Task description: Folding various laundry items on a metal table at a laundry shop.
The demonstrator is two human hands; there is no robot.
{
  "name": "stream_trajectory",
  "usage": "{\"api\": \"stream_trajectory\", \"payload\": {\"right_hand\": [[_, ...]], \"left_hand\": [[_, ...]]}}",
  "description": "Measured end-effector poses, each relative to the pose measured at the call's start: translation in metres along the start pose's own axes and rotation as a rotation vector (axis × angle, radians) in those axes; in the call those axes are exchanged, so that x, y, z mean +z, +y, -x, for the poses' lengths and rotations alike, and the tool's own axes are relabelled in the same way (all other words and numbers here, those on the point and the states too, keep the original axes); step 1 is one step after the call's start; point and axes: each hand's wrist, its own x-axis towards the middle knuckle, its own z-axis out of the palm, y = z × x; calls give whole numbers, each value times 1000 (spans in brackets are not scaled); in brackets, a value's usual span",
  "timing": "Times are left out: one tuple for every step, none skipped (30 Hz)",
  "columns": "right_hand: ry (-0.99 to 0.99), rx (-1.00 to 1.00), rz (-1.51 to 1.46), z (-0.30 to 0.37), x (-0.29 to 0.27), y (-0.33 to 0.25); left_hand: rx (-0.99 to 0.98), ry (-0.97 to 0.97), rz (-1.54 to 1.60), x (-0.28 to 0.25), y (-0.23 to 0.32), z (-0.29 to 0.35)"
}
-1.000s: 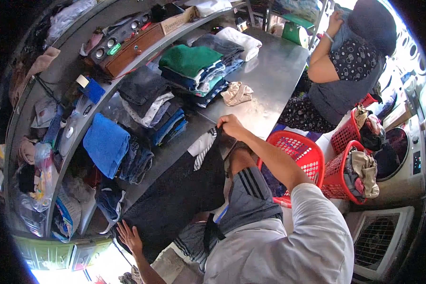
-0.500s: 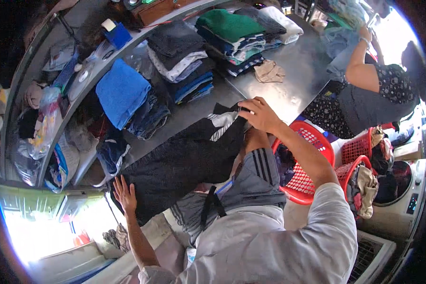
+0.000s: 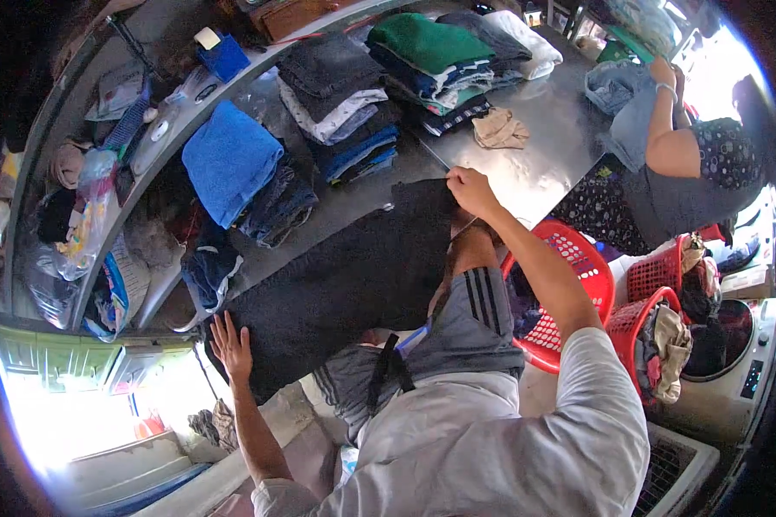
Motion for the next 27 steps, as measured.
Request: {"api": "stream_trajectory", "payload": {"right_hand": [[-24,-28,-9,-1,3,-2],[62,-92,127,0,5,-4],[90,-96,287,3,7,-9],[173,-167,380,9,10,-15],[315,-302,448,15,11,-22],[398,-355,537,23,13,-30],[484,-474,452,32,16,-37],[512,-556,416,42,22,-43],[249,-585,254,49,24,-43],[246,-618,214,55,34,-45],[-91,-609,446,58,34,-41],[-56,-587,489,55,39,-39],[-77,-539,469,51,40,-36],[-112,-511,462,44,42,-36],[-36,-529,432,34,45,-37],[-33,-462,525,27,48,-42],[62,-434,608,19,52,-50],[51,-340,741,16,59,-61],[123,-263,861,15,71,-78],[272,-329,748,21,79,-88],[366,-392,701,30,88,-98],[107,-316,604,46,97,-102],[-35,-228,374,57,103,-106],[-35,-209,435,65,106,-105],[-83,-192,477,73,108,-103],[-30,-171,491,78,111,-104],[31,-214,437,81,110,-101]], "left_hand": [[2,6,-2,0,0,0],[-32,-11,-23,0,1,0],[-1,15,-12,0,1,0],[-24,-6,-10,-1,1,0],[-24,-13,-18,-2,0,0],[-4,15,-25,-4,-1,1],[6,-21,-41,-5,-1,1],[78,47,-56,-6,-2,1],[169,112,7,-7,-2,0],[172,122,51,-6,0,0],[222,142,124,-6,2,0],[171,136,72,-4,5,-1],[21,19,-85,-2,7,-1],[-41,4,-120,0,9,-1],[-65,-64,-175,2,11,-5],[37,29,7,3,10,-5],[74,36,-34,5,11,-12],[106,47,-77,7,10,-12],[-62,-142,16,6,10,-25],[-66,-129,-49,9,11,-23],[-48,-79,-87,9,12,-29],[-31,-58,-94,11,14,-30],[-19,-42,-97,12,16,-32],[-13,-34,-99,12,19,-32],[-1,-23,-102,12,23,-31],[8,-16,-104,10,28,-32],[15,-9,-107,8,32,-30]]}}
